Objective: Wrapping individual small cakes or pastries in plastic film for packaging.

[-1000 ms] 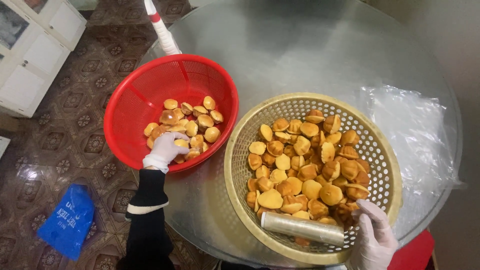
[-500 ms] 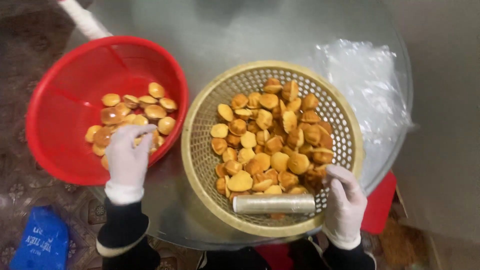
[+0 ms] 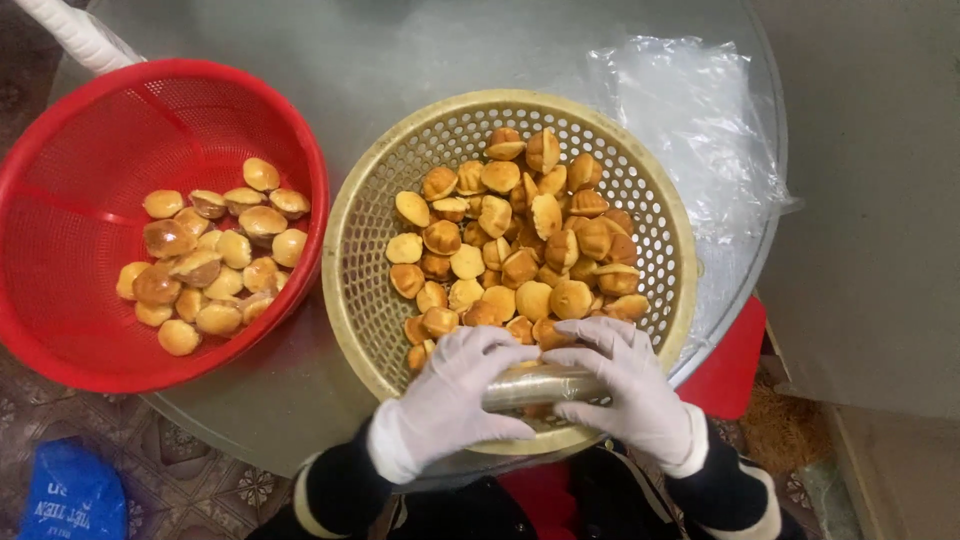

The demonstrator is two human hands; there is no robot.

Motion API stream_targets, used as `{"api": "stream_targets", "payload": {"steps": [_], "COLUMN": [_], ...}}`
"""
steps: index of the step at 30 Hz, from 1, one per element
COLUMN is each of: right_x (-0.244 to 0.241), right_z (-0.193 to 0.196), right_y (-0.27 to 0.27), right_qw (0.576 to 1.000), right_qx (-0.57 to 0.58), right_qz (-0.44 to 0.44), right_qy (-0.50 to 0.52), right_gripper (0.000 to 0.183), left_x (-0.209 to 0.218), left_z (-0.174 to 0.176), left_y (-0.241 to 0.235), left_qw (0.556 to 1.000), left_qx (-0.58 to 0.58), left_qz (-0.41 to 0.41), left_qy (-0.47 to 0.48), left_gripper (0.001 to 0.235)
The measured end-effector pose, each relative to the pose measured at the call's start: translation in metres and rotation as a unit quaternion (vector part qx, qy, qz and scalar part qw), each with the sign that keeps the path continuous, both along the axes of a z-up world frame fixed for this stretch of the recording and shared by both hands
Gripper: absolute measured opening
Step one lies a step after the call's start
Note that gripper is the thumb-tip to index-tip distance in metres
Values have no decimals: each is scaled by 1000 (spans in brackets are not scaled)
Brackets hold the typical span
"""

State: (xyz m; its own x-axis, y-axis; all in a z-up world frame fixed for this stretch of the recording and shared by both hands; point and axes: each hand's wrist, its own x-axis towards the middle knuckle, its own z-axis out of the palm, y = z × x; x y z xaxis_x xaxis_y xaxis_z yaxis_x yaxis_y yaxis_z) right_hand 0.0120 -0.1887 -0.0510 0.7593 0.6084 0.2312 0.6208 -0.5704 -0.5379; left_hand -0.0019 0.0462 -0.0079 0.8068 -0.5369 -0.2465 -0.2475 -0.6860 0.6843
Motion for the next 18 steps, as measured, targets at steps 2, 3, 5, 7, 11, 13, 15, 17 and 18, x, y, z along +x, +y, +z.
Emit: {"api": "stream_targets", "payload": {"steps": [2, 3, 5, 7, 11, 13, 15, 17, 18], "right_x": [0, 0, 4, 5, 0, -4, -9, -12, -14], "right_z": [-6, -9, 0, 6, 7, 9, 15, 18, 19], "right_y": [3, 4, 6, 6, 6, 10, 15, 15, 15], "right_qw": [998, 992, 986, 978, 977, 981, 965, 958, 950], "right_qx": [48, 97, 125, 153, 171, 159, 255, 275, 293], "right_qz": [-16, -33, -20, -5, -29, -40, -55, -60, -66], "right_qy": [-38, -77, -110, -144, -127, -107, 22, 55, 88], "right_gripper": [42, 24, 21, 18, 17, 14, 11, 11, 12], "left_x": [-8, -13, -18, -20, -24, -27, -29, -33, -35], "left_z": [-10, -14, -28, -37, -36, -32, -30, -24, -21], "left_y": [-11, -17, -27, -33, -35, -32, -30, -26, -24], "left_qw": [999, 996, 988, 974, 927, 889, 879, 863, 847], "left_qx": [-6, -11, 1, 13, 23, 32, 78, 80, 81], "left_qz": [20, 40, 65, 90, 138, 147, 128, 141, 154], "left_qy": [-39, -80, -142, -205, -347, -433, -454, -478, -502], "left_gripper": [76, 79, 75, 74, 29, 15, 14, 9, 4]}}
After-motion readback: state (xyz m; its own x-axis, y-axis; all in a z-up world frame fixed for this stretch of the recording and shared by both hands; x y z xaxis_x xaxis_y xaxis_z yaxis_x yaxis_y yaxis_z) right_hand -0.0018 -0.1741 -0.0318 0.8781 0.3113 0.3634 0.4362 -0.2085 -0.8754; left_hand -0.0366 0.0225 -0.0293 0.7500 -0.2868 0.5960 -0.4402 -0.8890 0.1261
